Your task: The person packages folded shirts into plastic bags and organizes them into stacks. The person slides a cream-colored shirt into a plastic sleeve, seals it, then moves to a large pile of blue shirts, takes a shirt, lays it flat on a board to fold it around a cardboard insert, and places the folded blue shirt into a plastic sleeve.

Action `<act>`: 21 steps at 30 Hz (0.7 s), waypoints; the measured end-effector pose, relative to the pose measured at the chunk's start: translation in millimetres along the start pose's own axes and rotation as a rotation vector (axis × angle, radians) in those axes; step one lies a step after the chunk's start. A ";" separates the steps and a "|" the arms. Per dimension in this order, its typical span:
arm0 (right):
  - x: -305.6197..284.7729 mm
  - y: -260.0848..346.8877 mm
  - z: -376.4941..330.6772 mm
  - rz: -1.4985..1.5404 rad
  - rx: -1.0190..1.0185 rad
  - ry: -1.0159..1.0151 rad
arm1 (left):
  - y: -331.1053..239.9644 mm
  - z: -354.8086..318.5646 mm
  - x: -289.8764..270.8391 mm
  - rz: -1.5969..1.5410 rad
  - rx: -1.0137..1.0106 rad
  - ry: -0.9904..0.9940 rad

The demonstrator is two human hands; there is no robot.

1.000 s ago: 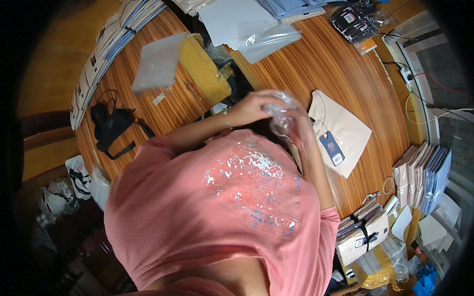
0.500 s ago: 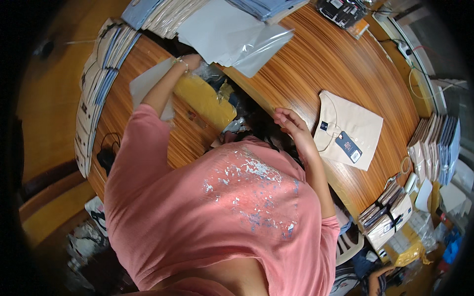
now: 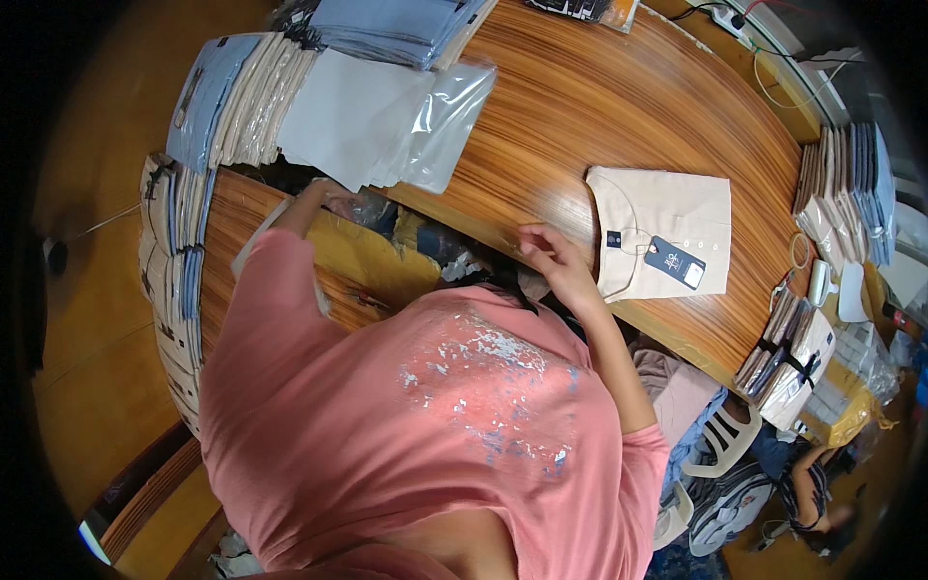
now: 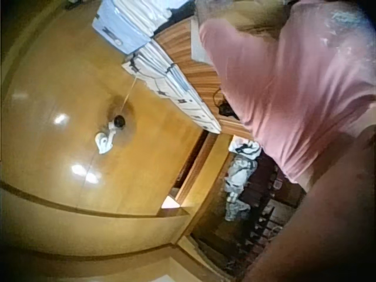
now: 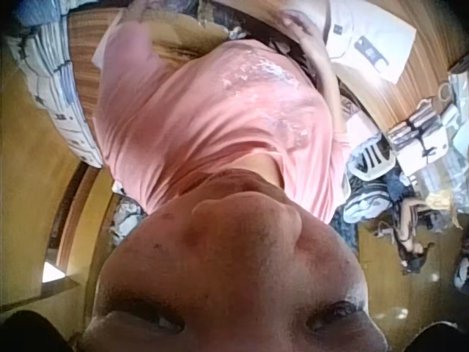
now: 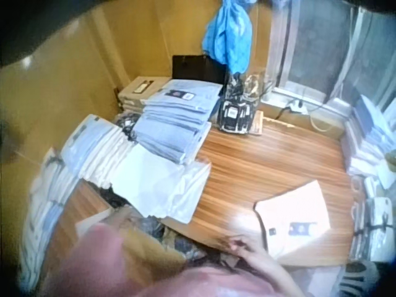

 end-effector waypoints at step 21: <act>71.6 25.7 155.8 -1.437 -0.574 -0.090 | -150.4 -242.2 -119.9 -0.213 0.273 -1.425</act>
Point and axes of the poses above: each hand's wrist, its own z-axis towards the middle knuckle, its own x-axis out of the palm, y = z × x, the point moved 8 cm from there along z, towards the middle knuckle, and after that the axes turned 6 degrees about y, right-handed, at the moved point
